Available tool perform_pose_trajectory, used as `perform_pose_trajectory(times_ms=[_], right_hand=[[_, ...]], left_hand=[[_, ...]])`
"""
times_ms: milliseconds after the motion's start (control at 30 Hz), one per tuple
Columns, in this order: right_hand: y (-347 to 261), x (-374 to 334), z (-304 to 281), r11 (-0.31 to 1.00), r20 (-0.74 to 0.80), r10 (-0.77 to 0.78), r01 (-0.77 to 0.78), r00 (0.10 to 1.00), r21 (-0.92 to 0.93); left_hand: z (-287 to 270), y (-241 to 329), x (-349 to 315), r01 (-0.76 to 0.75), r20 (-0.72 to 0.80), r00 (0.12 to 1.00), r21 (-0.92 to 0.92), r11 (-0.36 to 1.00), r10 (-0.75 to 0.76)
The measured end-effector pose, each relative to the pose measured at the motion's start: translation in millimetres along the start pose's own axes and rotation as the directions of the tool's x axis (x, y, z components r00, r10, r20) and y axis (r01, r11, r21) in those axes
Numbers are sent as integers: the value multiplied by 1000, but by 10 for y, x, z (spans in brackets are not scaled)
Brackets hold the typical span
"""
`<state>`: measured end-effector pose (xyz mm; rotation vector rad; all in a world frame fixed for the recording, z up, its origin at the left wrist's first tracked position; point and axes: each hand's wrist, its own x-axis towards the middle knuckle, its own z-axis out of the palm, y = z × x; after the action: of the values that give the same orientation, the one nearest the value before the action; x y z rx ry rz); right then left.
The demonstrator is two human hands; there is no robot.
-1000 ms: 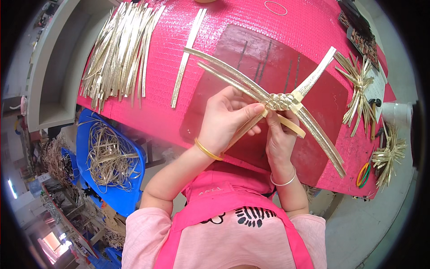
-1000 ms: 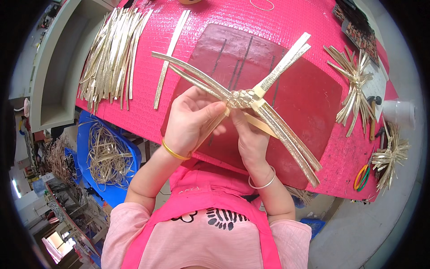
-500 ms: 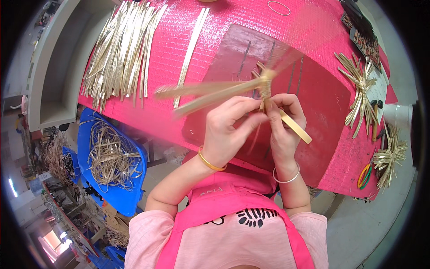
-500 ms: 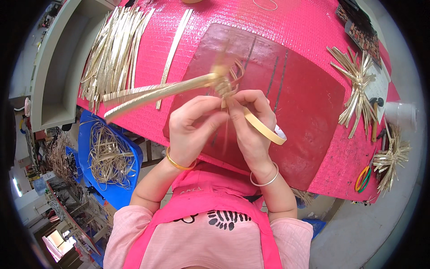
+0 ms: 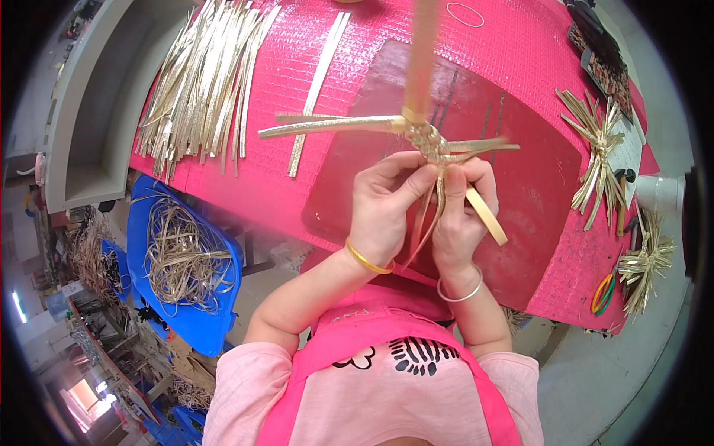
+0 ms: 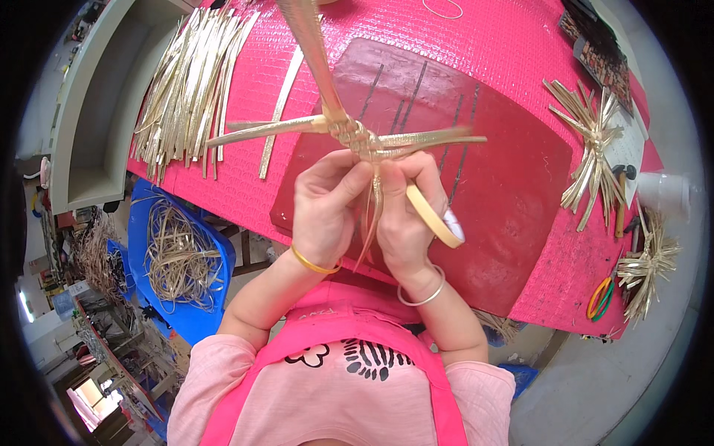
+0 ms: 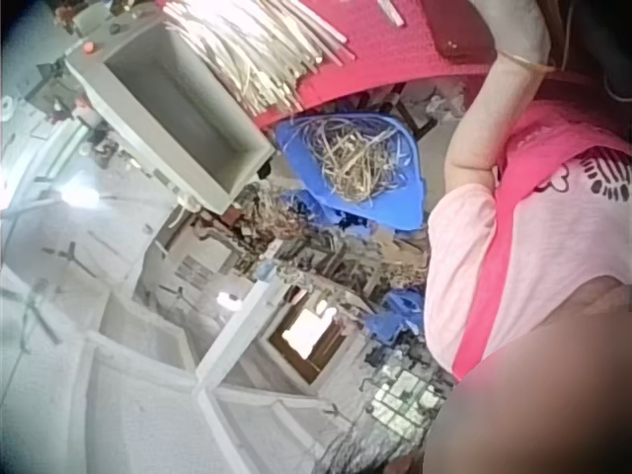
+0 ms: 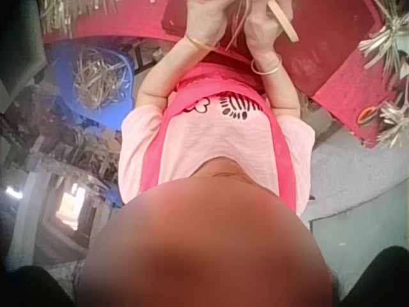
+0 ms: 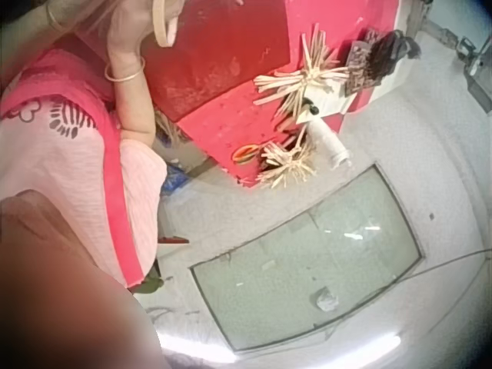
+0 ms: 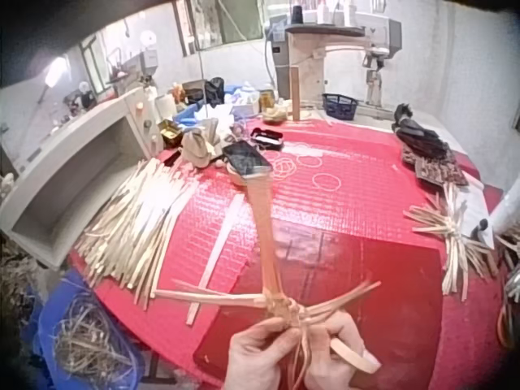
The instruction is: The recorder is weaving thin metallic gold strips into a structured pattern at a workstation.
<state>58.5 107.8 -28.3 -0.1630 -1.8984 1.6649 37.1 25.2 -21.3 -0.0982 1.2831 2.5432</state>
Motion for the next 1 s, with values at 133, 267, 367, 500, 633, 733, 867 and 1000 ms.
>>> perform_pose_trajectory(times_ms=[133, 267, 367, 500, 633, 733, 867, 1000], right_hand=[[162, 92, -102, 789, -137, 439, -308, 888, 532], [16, 234, -686, 926, -291, 188, -70, 938, 371], [-64, 114, -925, 987, -113, -50, 66, 992, 146], [-199, 3, -542, 911, 218, 269, -321, 938, 259], [-376, 67, -264, 930, 235, 224, -279, 946, 237], [-184, 48, -468, 994, 381, 96, -67, 920, -89], [-24, 157, -500, 916, 465, 60, 137, 883, -378], [74, 561, -127, 963, 527, 199, -63, 826, -263]], left_hand=[[-44, 25, 3, 201, 144, 976, -290, 936, -164], [-246, 495, 463, 241, 235, 868, 571, 785, -437], [-473, 654, 763, -539, 588, 809, 732, -416, -14], [-103, 629, 368, -302, 441, 878, 814, 496, -187], [50, 371, 13, -62, 389, 851, 740, 670, -352], [-28, 384, -56, -187, 382, 907, 743, 643, -176], [-269, 323, 20, -377, 375, 925, 892, 252, 55], [-474, 61, 284, -280, 280, 926, 959, -39, 254]])
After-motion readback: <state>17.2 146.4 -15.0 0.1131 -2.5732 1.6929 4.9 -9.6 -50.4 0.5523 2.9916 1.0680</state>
